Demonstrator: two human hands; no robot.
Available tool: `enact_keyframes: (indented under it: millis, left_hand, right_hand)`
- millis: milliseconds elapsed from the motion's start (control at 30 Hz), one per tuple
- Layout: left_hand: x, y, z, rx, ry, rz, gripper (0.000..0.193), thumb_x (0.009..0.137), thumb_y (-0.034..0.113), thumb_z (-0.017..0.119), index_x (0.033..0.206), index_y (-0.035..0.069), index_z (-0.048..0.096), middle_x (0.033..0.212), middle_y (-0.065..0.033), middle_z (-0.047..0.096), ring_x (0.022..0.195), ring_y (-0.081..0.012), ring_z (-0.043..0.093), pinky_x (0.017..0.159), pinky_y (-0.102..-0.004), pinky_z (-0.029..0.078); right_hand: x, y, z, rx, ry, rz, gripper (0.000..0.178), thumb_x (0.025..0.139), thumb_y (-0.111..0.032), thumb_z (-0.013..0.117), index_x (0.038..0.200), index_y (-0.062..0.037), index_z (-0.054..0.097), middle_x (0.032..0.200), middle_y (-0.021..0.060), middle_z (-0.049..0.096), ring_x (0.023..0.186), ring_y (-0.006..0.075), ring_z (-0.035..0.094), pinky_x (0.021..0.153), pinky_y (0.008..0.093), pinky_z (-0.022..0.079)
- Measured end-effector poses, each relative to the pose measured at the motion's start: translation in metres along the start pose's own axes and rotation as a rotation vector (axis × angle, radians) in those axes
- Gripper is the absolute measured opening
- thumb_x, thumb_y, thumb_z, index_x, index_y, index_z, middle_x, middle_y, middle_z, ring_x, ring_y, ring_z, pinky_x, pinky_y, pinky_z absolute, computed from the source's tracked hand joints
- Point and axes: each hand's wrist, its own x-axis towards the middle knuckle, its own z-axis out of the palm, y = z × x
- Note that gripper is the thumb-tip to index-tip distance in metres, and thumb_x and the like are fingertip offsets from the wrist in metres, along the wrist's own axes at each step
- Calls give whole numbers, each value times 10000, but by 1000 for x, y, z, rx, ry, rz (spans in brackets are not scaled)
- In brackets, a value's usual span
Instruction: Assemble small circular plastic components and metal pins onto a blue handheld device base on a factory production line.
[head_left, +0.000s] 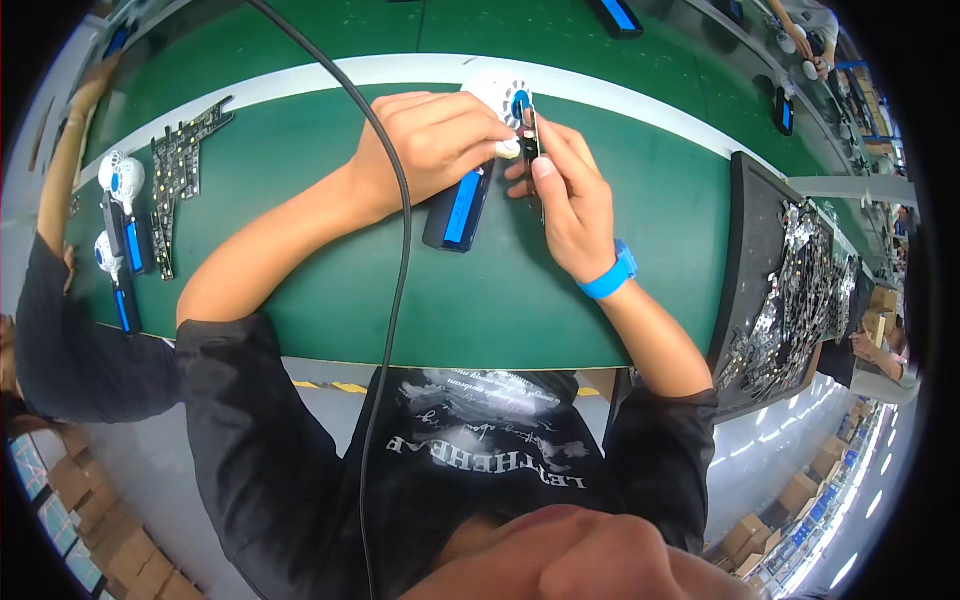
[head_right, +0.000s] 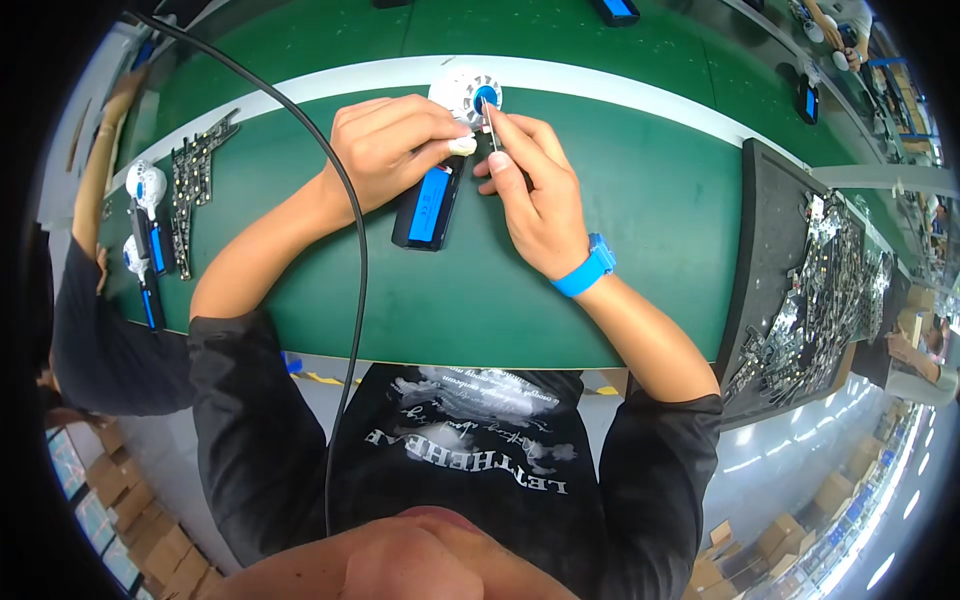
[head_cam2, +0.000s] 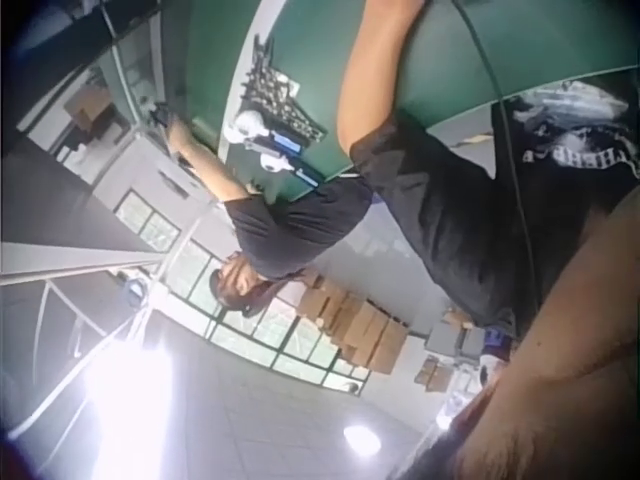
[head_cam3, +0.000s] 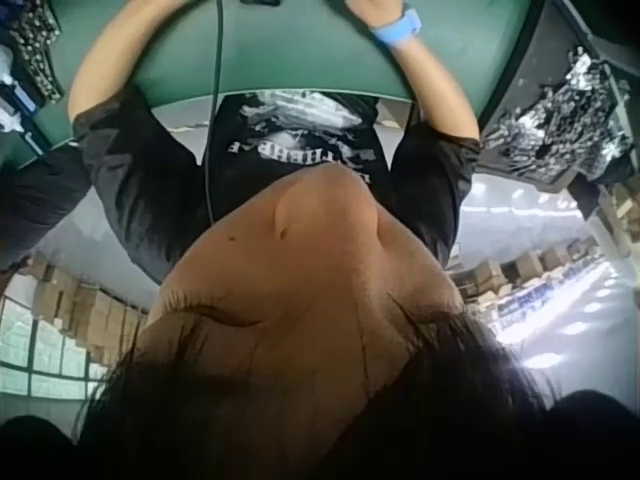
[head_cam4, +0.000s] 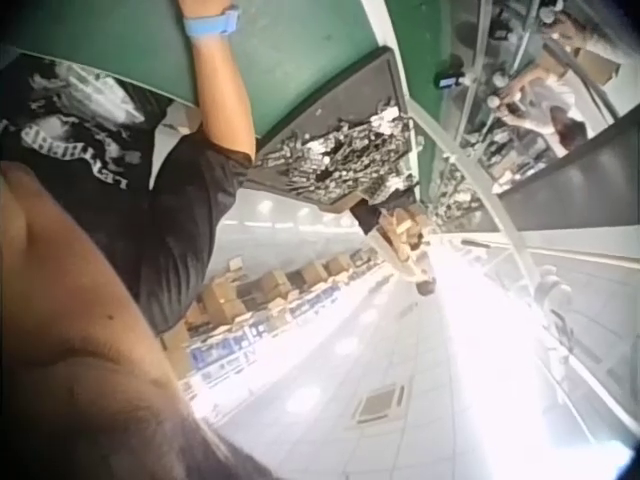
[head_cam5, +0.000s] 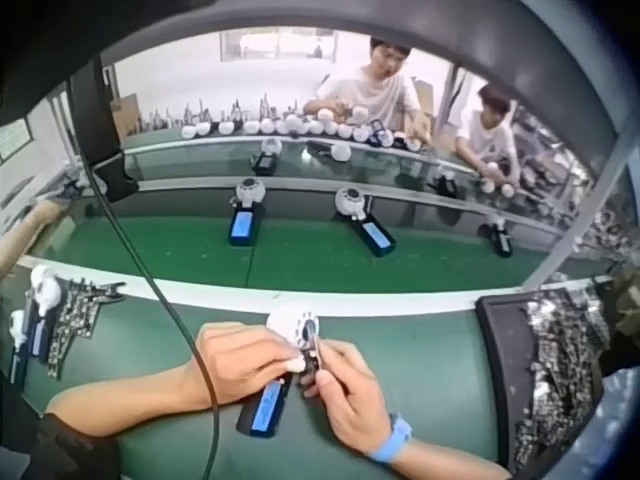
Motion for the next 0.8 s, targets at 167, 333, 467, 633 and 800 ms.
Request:
enact_keyframes:
  millis: [167,333,467,633,800]
  left_hand:
    - [1,4,0,53,-7,39,174,729,106,820,888,98,751,853,-18,717,739,-211,692,616,-318,551]
    - [1,4,5,-5,8,-7,182,732,97,814,901,97,745,859,-17,717,745,-213,693,623,-320,552]
    - [-2,5,7,-91,23,-91,163,740,95,806,892,95,744,859,-16,719,749,-213,696,630,-318,554]
    - [0,13,3,-42,12,-91,197,704,-11,794,884,52,742,865,-61,727,773,-226,714,643,-326,574]
    - [-1,18,-2,153,-21,22,173,715,54,775,881,85,735,854,-31,709,737,-202,697,652,-308,554]
  right_hand:
    - [-2,0,0,-88,-10,-59,418,1066,-41,461,1475,37,497,1321,129,527,985,163,642,811,290,581]
    - [-3,-3,-1,-127,-2,-54,418,1064,-39,465,1474,32,502,1320,130,529,978,158,643,810,285,574]
    - [-4,-2,1,-53,2,-36,415,1063,-40,468,1470,26,513,1315,131,531,965,150,642,803,281,572]
    - [-7,1,-1,-301,32,-110,412,1054,-30,486,1461,15,531,1295,124,536,931,139,641,772,279,575]
    - [-9,1,3,-347,54,-101,415,1041,-15,507,1453,3,548,1271,117,544,890,128,638,744,276,574]
